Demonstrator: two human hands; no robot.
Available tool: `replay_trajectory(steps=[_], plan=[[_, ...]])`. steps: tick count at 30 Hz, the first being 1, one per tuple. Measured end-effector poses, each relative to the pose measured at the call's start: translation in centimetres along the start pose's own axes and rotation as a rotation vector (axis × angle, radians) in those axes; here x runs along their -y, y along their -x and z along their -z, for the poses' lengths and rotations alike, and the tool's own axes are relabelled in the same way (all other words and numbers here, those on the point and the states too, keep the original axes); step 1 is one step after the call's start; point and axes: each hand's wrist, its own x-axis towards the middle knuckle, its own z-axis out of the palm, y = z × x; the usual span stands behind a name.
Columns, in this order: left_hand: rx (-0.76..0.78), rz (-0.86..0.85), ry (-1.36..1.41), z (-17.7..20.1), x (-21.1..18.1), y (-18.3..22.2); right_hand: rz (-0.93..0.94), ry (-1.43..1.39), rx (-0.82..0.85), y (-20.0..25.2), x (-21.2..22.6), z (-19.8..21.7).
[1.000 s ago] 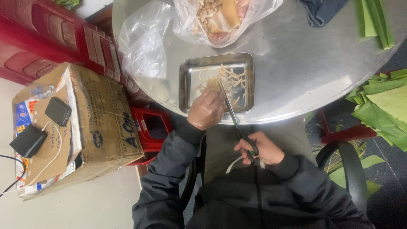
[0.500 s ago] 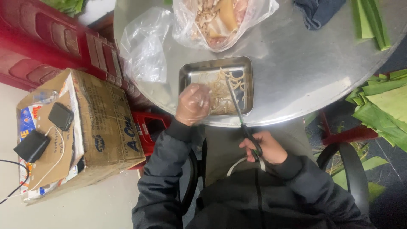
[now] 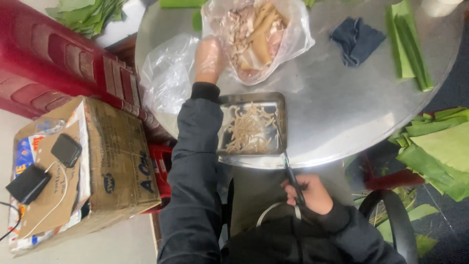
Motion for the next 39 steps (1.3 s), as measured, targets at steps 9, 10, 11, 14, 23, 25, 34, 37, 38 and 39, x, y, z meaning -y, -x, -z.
replay_trajectory(steps=[9,10,11,14,23,25,34,37,38,39], plan=[[-0.175,-0.190,0.293,-1.6,-0.4,-2.3,0.067,-0.112,-0.014,-1.3,-0.9,2.2],[-0.146,-0.130,0.222,-1.6,-0.6,-2.7,0.058,-0.078,-0.015,-1.6,-1.1,2.6],[-0.116,-0.071,0.152,-1.7,-0.9,-3.2,0.048,-0.044,-0.016,-1.9,-1.4,3.0],[-0.033,-0.067,0.135,-2.2,-1.7,-3.6,0.073,-0.095,-0.005,-1.9,-2.0,3.5],[0.203,0.048,0.502,1.6,-10.4,2.9,0.040,-0.142,-0.035,-2.3,-1.5,3.6],[-0.059,-0.415,-0.058,-3.0,-7.7,0.2,0.068,-0.204,0.001,-2.5,-1.7,3.5],[0.001,-0.481,-0.109,-0.5,-8.2,0.1,-0.001,-0.129,-0.074,-2.2,-1.2,3.5],[-0.098,-0.343,0.071,-0.8,-5.6,-1.6,-0.030,-0.139,-0.079,-2.1,-0.9,3.2],[-0.231,-0.449,-0.091,-1.2,-4.5,-2.5,-0.030,-0.125,-0.061,-2.1,-0.7,3.2],[-0.233,-0.448,-0.093,-0.8,-4.5,-2.7,-0.029,-0.125,-0.058,-2.2,-0.9,3.2]])
